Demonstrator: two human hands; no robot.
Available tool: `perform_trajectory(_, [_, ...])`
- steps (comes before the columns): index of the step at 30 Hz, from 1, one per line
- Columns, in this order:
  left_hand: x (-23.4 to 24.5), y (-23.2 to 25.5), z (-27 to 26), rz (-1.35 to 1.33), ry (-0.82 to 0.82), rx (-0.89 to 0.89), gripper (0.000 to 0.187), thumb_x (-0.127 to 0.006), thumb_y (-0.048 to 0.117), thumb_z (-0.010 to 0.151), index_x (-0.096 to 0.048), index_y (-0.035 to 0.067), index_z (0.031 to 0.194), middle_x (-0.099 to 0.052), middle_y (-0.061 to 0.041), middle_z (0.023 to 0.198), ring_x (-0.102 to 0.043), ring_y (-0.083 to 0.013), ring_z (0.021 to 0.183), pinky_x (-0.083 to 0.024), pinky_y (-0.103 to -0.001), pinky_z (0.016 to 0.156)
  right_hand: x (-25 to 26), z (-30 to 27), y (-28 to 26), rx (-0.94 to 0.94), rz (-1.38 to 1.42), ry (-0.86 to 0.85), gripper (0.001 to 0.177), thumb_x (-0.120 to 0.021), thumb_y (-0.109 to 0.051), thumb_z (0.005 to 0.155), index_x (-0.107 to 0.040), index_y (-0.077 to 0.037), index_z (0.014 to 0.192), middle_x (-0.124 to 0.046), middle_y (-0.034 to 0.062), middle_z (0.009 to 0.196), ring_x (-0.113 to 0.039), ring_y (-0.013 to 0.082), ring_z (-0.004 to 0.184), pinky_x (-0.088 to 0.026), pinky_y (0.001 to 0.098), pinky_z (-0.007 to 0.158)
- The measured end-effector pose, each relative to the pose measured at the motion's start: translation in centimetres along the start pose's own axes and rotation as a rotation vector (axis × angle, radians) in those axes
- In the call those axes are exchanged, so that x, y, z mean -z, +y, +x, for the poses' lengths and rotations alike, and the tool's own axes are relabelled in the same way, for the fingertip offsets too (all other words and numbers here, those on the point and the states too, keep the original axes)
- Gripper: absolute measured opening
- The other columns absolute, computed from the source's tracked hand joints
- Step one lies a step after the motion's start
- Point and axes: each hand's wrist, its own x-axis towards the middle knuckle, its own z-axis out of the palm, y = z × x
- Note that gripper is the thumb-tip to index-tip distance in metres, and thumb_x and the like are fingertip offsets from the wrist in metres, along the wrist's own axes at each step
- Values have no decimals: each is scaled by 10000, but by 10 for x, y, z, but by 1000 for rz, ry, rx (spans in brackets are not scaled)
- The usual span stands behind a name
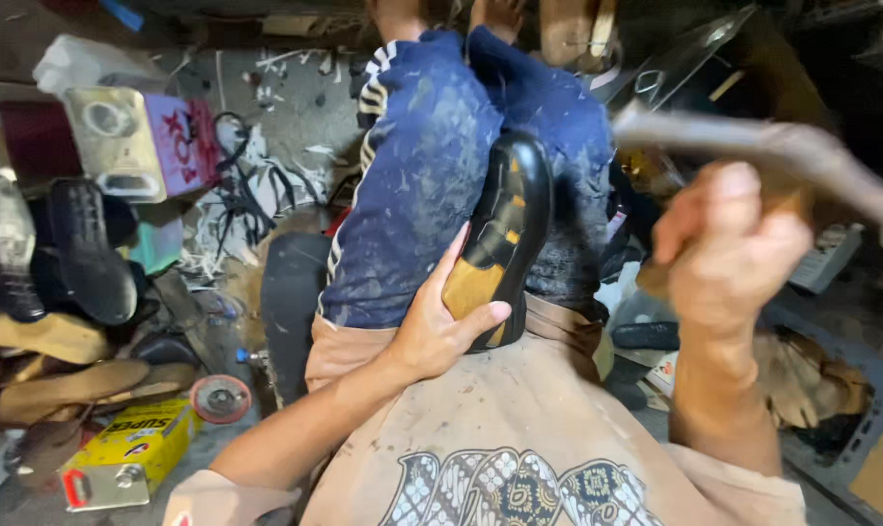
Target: The person assembles leather shoes by using a hammer to secure parts, placing the upper onto a last, and attaching the sole by hand.
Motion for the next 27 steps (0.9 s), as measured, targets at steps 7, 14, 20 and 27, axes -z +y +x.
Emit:
perform_trajectory(7, [-11, -32, -10, 9, 82, -155, 996, -873, 189, 766, -329, 26, 1585, -499, -241, 1519, -453, -279, 1422, -338, -446, 1212, 19, -30, 37, 311, -244, -256, 261, -657, -70, 1058, -632, 52, 829, -528, 180, 554, -551, 339, 481, -479, 419, 535])
perform_trajectory(14, [-4, -29, -1, 27, 73, -165, 1012, -873, 202, 773, -310, 39, 1597, -490, -241, 1527, -465, -286, 1420, -366, -441, 1201, 1, -56, 52, 91, 105, 129, 360, -437, -213, 1120, -460, -22, 815, -409, 115, 584, -450, 203, 406, -433, 286, 426])
perform_trajectory(20, [-9, -29, 8, -131, 111, -179, 1011, -877, 174, 761, -327, 62, 1602, -543, -199, 1475, -518, -225, 1332, -416, -415, 1160, -7, -100, 71, -90, -68, 74, 334, -612, -161, 1050, -539, 7, 771, -535, 127, 512, -497, 232, 406, -427, 359, 427])
perform_trajectory(27, [-39, 7, 32, -675, 295, -80, 474, -760, 180, 868, -638, 108, 1320, -748, -124, 1037, -725, -181, 865, -635, -351, 747, 23, -21, 49, 53, 226, 115, 248, -539, -116, 1116, -568, 122, 1055, -559, 175, 699, -520, 196, 439, -444, 302, 392])
